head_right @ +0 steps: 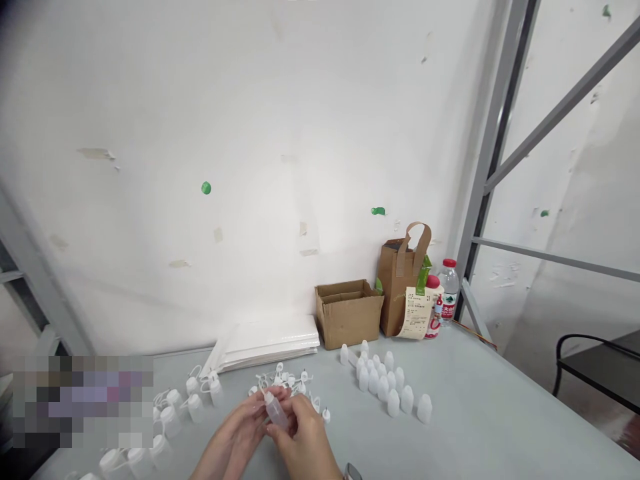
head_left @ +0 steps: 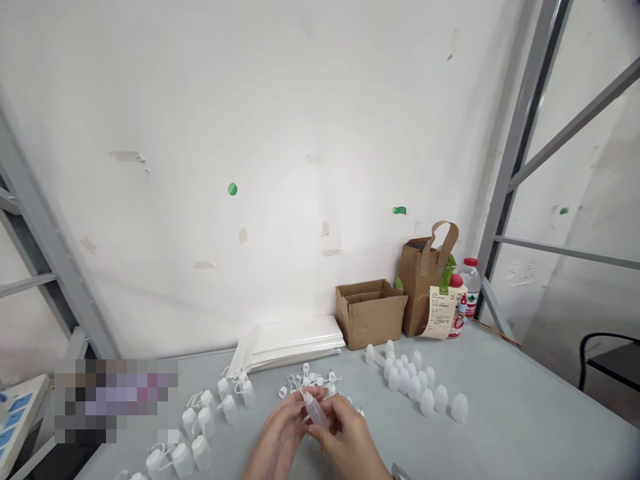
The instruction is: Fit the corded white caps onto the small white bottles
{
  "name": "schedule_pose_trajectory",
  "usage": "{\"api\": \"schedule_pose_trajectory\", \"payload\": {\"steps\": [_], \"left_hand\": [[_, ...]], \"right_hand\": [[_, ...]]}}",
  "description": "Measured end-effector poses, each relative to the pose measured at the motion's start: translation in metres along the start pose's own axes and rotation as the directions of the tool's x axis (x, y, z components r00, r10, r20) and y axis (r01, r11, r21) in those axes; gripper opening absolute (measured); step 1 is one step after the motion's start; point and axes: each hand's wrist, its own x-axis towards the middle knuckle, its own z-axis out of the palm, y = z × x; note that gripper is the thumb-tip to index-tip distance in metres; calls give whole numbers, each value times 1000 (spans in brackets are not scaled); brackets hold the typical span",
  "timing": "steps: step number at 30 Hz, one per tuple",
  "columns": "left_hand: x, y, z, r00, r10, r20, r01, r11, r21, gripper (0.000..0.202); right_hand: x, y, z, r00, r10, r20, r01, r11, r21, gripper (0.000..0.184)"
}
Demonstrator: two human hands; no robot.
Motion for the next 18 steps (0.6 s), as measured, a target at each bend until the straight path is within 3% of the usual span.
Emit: {"api": "schedule_pose_trajectory", "payload": {"steps": [3,8,13,18], "left_hand": [[-4,1,3,1000,1,-12,-1,1000,-17,29],[-7,3,9,998,56,-5,-56,998,-3,27],[-5,-1,8,997,72,-23,-73,997,-9,26],[-6,2,10,997,60,-48,-59,998,25,29]], "right_hand": [[-2,6,-1,989,-146,-23,142,982,-121,7],[-3,15,-2,917,-391,-79,342,872,-350,12],[-4,14,0,882,-462,-90,369,797,-478,12],[-5,12,2,885,-454,-104,384,837,-388,11]]}}
